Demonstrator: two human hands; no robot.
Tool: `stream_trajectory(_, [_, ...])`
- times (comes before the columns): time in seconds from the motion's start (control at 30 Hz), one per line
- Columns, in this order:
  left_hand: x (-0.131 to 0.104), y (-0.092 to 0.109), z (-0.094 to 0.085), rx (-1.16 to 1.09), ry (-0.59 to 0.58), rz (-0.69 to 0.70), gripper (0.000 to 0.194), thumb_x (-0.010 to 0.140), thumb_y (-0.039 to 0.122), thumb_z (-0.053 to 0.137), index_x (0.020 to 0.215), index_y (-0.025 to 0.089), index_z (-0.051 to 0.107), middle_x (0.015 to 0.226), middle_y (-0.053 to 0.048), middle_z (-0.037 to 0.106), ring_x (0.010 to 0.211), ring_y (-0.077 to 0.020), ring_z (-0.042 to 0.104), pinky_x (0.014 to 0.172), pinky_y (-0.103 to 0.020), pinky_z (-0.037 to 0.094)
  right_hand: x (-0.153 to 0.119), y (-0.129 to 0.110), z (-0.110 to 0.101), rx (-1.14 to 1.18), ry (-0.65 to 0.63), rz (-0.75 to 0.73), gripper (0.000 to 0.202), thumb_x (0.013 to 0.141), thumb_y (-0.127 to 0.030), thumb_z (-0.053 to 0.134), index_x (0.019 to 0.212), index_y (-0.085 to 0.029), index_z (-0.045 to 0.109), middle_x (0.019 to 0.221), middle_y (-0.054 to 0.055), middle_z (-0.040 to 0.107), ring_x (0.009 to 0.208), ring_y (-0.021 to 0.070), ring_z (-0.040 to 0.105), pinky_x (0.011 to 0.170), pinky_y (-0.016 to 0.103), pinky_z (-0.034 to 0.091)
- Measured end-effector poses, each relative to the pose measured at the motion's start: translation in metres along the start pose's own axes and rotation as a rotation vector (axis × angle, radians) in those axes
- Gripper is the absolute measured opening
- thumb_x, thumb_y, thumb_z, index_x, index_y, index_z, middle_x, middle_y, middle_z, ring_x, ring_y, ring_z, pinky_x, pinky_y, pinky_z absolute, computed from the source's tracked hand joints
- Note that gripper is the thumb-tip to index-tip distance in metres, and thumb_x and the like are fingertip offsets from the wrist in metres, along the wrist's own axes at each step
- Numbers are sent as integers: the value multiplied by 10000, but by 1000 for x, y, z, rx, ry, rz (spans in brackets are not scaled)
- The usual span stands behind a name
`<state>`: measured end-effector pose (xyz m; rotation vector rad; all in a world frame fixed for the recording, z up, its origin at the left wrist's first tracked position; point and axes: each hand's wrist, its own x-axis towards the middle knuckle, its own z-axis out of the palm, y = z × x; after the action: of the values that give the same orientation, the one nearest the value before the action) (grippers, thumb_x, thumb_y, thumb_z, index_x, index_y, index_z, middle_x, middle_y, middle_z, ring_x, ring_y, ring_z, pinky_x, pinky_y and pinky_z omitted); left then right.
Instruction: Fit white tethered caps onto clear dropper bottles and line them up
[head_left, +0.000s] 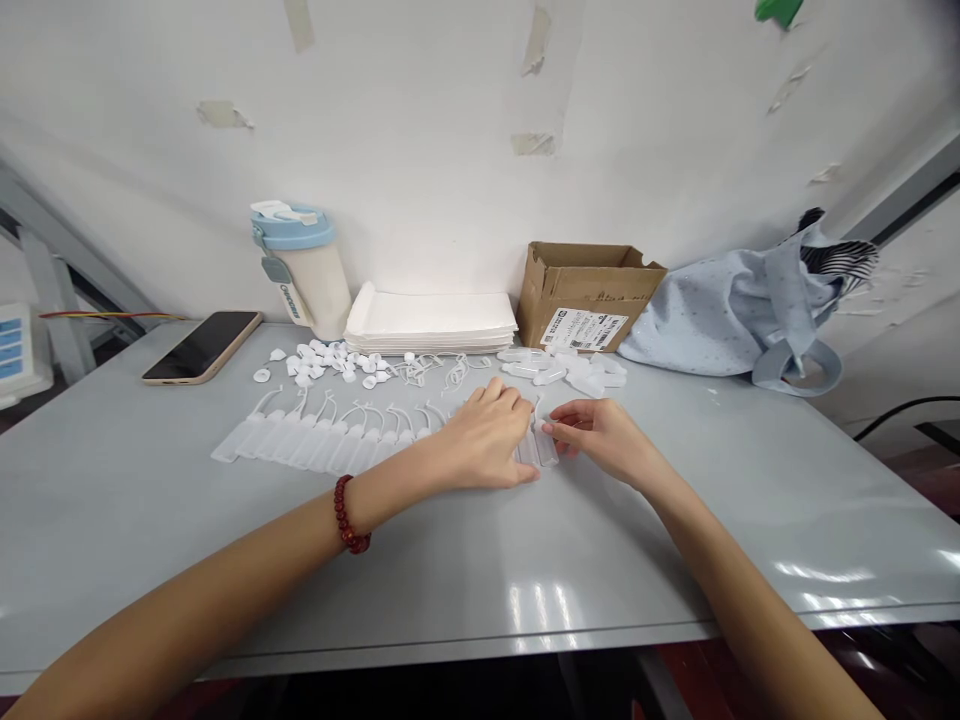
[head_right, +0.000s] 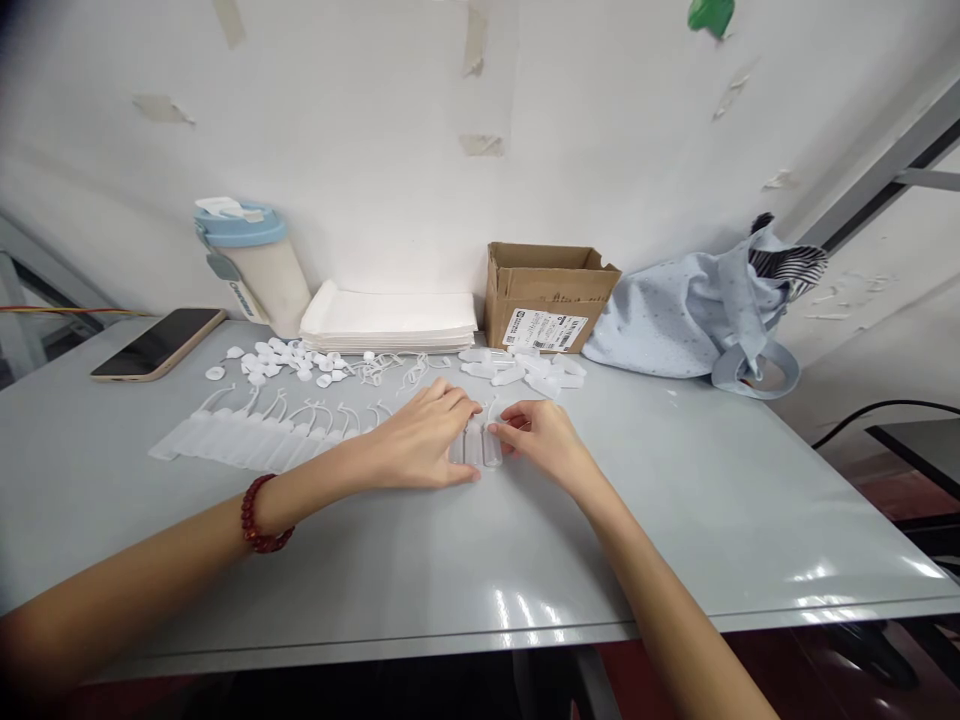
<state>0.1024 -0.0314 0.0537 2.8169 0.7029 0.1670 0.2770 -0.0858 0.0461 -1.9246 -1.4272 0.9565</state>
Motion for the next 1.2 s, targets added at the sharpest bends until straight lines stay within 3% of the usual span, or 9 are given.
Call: stream_trajectory(1.2, [-3,-1,-9,11,24,28,536,745,465,652,1095,70,555,1047,-132,564,1043,-288,414,892,-358,387,1,0,2,71,7,-5,86,778,-197,651,832,-130,647,660,32,690,611,158,656,619,271,525])
